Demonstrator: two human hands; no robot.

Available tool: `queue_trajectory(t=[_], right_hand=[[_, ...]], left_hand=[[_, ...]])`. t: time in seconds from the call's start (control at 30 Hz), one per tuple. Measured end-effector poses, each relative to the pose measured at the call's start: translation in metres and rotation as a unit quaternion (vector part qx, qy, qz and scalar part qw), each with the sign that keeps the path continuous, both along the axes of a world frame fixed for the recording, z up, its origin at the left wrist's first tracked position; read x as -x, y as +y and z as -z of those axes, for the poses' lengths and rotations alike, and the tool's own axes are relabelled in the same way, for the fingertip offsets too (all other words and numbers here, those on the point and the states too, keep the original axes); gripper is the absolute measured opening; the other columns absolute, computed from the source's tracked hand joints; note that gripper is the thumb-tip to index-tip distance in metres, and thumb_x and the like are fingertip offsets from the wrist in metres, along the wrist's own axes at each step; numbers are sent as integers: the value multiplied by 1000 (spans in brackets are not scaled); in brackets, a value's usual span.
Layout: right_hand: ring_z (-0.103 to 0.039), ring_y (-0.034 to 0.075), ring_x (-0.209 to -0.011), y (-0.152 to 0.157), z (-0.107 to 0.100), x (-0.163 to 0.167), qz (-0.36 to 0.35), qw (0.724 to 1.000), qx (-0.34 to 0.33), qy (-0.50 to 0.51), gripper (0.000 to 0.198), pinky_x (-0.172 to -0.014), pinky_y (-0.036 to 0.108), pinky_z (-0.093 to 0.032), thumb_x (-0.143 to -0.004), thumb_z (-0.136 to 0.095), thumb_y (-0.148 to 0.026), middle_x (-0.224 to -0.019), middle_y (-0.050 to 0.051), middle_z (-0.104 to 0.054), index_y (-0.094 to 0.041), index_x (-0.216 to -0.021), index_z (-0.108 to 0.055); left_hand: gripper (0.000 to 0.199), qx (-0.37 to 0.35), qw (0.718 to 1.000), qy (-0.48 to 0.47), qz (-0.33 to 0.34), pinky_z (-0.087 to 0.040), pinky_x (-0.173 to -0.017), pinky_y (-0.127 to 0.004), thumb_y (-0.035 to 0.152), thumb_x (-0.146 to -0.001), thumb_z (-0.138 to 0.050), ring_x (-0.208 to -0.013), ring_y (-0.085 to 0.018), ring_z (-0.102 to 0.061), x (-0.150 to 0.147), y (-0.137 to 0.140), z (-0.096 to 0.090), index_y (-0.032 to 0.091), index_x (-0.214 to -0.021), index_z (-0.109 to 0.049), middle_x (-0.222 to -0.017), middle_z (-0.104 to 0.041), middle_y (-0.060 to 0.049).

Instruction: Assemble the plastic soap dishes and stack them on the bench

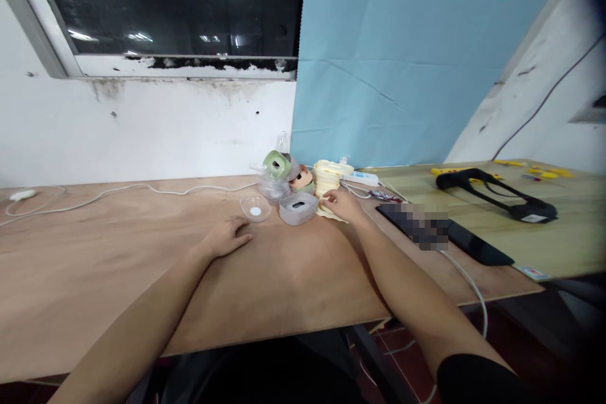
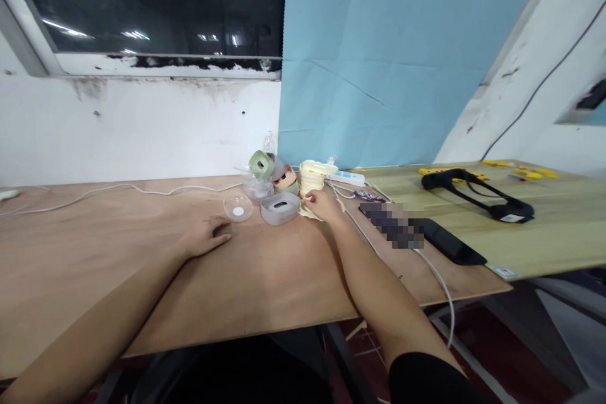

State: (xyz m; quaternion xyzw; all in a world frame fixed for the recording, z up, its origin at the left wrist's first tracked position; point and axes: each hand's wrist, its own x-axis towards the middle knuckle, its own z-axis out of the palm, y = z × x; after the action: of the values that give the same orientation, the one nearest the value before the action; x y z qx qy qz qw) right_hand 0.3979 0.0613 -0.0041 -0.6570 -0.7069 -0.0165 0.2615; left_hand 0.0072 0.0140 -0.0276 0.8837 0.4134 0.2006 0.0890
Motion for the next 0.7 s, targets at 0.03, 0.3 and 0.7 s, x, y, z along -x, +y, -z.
queue_trajectory(t=[0.03,0.3,0.7], right_hand=[[-64,19,-80,1,1,0,5,1000,3,-1,30,-66,26,-42,-78,-62,-40,-88,6,-71,-19,-97,-70],[-61,15,-67,2,5,-3,7,998,57,-26,22,-55,23,-36,-71,-66,-41,-74,4,-70,-19,-71,-69],[-61,19,-76,-8,-12,7,115,991,-35,-64,23,-63,26,-37,-80,-54,-30,-83,11,-69,-14,-77,-71]], left_hand=[[48,-1,1000,2,2,-45,-97,-42,51,-85,-50,-110,-27,-57,0,0,0,19,-120,-58,-123,-61,-10],[46,-9,1000,9,19,-44,-98,-41,50,-84,-51,-110,-26,-57,0,1,2,20,-118,-60,-123,-60,-10],[47,7,1000,7,18,-42,-100,-40,49,-85,-51,-113,-26,-55,1,2,3,19,-121,-59,-126,-58,-10]])
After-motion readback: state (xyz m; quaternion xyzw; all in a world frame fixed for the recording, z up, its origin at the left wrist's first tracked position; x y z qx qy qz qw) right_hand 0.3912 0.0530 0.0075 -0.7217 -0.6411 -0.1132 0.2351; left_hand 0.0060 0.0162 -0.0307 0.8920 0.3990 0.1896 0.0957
